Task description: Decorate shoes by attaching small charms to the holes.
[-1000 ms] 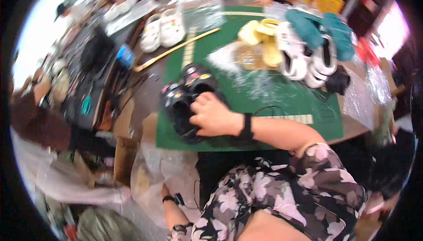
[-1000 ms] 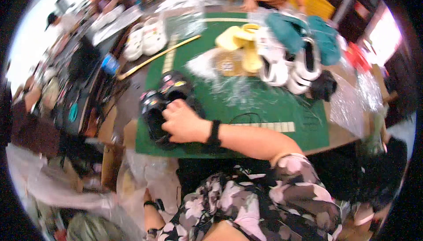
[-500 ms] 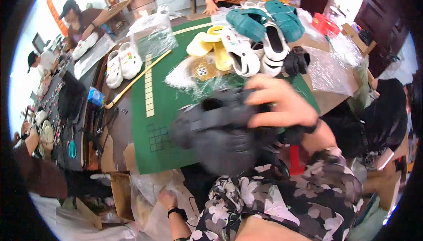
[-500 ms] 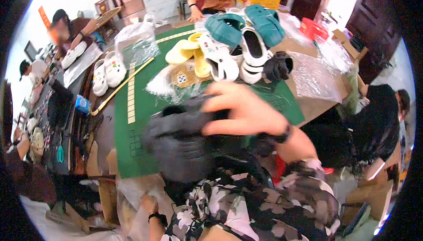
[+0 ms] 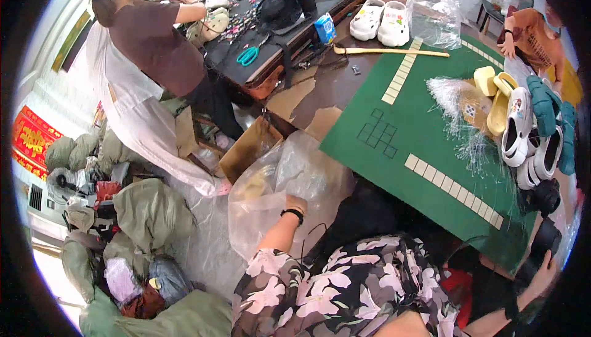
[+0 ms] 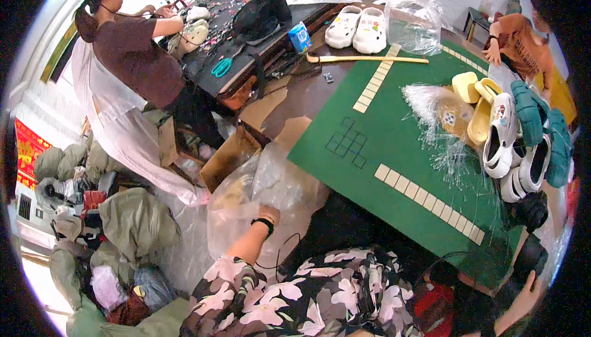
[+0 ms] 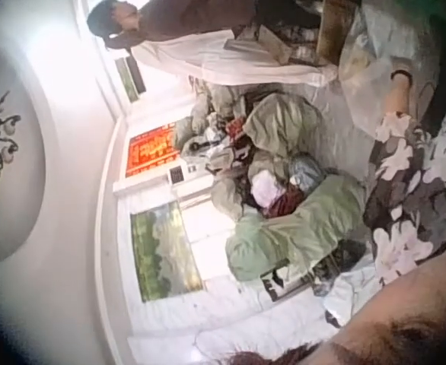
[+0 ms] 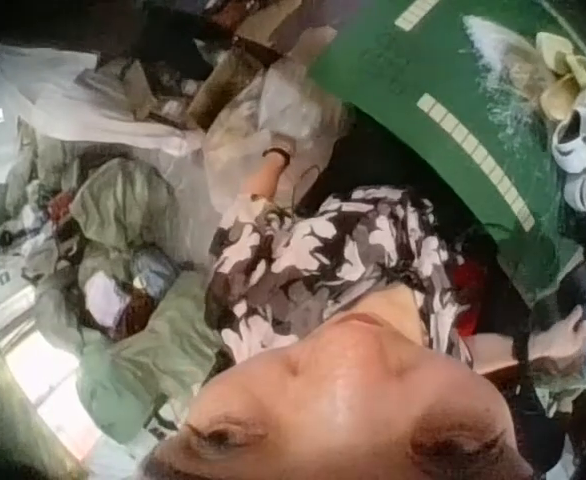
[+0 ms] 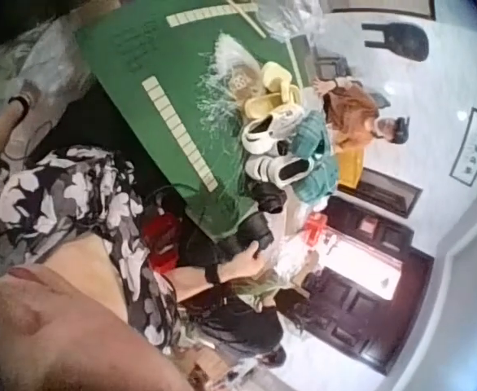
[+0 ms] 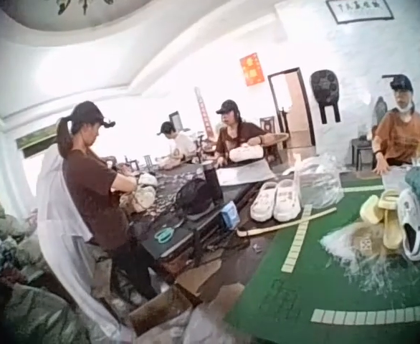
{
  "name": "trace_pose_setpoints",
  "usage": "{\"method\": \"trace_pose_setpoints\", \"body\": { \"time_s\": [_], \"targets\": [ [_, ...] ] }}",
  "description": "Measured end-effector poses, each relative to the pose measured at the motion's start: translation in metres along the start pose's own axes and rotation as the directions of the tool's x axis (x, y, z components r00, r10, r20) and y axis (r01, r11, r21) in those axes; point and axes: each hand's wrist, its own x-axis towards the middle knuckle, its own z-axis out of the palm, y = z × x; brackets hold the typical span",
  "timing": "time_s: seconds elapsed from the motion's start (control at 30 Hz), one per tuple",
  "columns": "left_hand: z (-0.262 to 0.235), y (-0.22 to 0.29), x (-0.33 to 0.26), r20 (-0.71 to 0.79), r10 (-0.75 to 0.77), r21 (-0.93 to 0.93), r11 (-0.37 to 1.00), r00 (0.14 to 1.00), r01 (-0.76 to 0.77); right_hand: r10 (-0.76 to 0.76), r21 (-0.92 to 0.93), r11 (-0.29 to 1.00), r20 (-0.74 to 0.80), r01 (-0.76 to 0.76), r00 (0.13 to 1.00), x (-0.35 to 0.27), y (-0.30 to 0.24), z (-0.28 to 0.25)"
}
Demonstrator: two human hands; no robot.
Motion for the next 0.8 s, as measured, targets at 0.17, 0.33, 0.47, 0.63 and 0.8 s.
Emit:
{"method": "trace_pose_setpoints", "body": {
  "time_s": [0.17,0.33,0.47,0.63,0.8],
  "targets": [
    [-0.030,-0.086,-0.009,-0.156,-0.177,0.092,0.977,0.972,0.193,-0.149,0.033,0.989,0.053,0.147,0.987,0.020,0.046,0.108],
    [-0.037,-0.133,-0.022,-0.163,-0.417,0.059,0.901,0.894,0.431,-0.318,-0.128,0.935,0.118,0.332,0.941,0.030,0.057,0.126],
    [0.004,-0.136,-0.028,-0.590,-0.315,-0.030,0.929,0.743,0.369,-0.159,-0.431,0.886,0.066,0.172,0.985,-0.038,-0.083,0.078],
    [0.003,-0.046,-0.008,-0.456,0.270,-0.255,0.873,0.848,-0.415,-0.441,-0.426,0.826,-0.082,0.369,0.894,0.013,-0.043,0.081],
    [0.027,0.001,0.013,-0.149,0.070,-0.431,0.893,0.986,-0.128,-0.594,-0.219,0.773,0.080,0.596,0.800,-0.001,-0.110,0.085]
  ]
}}
